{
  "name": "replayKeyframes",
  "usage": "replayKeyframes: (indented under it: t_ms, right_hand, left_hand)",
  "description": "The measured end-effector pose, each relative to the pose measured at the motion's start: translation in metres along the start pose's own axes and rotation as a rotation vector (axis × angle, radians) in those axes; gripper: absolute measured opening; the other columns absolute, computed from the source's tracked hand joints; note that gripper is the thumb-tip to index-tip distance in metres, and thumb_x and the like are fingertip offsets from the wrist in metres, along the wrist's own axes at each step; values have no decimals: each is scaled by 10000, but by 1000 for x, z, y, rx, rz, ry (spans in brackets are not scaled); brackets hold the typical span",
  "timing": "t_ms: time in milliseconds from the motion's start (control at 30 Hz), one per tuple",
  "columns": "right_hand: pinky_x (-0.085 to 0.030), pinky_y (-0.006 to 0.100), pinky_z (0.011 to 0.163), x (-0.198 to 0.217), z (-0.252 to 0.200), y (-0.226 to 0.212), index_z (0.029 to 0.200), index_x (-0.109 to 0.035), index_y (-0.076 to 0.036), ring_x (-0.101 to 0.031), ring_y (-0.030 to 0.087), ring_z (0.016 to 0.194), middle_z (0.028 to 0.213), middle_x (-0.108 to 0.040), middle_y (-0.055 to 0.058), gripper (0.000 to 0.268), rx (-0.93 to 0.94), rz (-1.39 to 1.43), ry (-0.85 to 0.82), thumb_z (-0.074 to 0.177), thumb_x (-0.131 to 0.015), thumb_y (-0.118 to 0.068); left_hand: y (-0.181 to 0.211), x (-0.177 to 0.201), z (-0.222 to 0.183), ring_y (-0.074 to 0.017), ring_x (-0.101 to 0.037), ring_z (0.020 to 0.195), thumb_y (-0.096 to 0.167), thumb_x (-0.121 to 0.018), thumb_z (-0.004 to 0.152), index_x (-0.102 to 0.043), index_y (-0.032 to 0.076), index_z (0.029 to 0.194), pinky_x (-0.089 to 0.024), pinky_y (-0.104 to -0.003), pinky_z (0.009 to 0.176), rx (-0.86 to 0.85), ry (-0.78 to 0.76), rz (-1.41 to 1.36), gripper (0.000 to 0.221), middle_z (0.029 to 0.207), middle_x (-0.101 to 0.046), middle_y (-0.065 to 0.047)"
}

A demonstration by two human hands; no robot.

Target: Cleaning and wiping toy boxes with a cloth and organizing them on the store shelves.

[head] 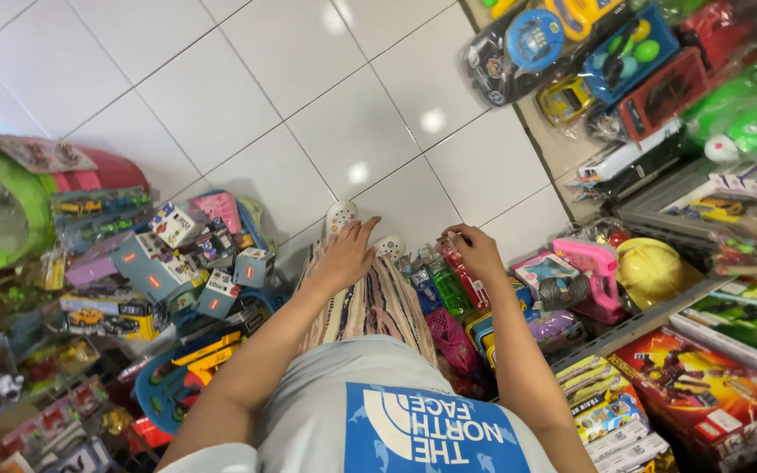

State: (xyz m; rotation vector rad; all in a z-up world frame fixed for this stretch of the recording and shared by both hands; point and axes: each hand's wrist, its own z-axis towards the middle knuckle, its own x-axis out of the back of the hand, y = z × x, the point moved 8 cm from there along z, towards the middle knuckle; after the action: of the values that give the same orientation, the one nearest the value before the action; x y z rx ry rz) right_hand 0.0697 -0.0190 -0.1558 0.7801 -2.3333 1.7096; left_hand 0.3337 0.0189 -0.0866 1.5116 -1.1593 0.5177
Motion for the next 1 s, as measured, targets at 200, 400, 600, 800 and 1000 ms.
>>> replayKeyframes:
  t_ms: [200,400,600,800,1000]
  right_hand:
    - [-521,317,706,-9,30,-31,1114,-765,-131,-649,162,756,853,-700,63,213,11,-80,-96,985,-633,-238]
    - [-539,302,728,-47,67,-89,1096,-774,-135,-669,142,765,828,-690,65,205,77,-163,-217,996,-635,-247]
    - [-538,309,728,-131,104,-164,1064,-770,-128,-659,148,761,846,-682,57,213,240,-267,-397,993,-642,-282]
    - [-512,332,694,-203,106,-252,1068,-765,-134,-623,157,741,848,-680,54,222,391,-459,-624,993,-619,-284]
    - [-522,311,736,-236,137,-278,1031,-747,-98,-627,140,765,830,-656,38,215,487,-516,-829,987,-582,-230]
  left_hand:
    - [-19,5,-5,-374,-398,1422,247,-586,974,-316,153,1522,-397,-610,1043,61,88,-72,618,1416,-535,-199]
    - [-65,23,-36,-392,-423,1386,225,-604,951,-349,125,1502,-410,-591,1039,177,225,-100,615,1377,-552,-213]
    - [-135,28,-82,-405,-451,1355,224,-625,925,-382,111,1470,-453,-562,975,368,365,-88,607,1377,-556,-207]
    - [-175,29,-126,-410,-491,1309,221,-646,919,-398,119,1487,-477,-547,1016,581,637,-215,629,1354,-549,-224]
    - [-167,13,-147,-411,-465,1296,205,-641,933,-410,103,1486,-449,-580,929,854,840,-251,608,1337,-544,-206]
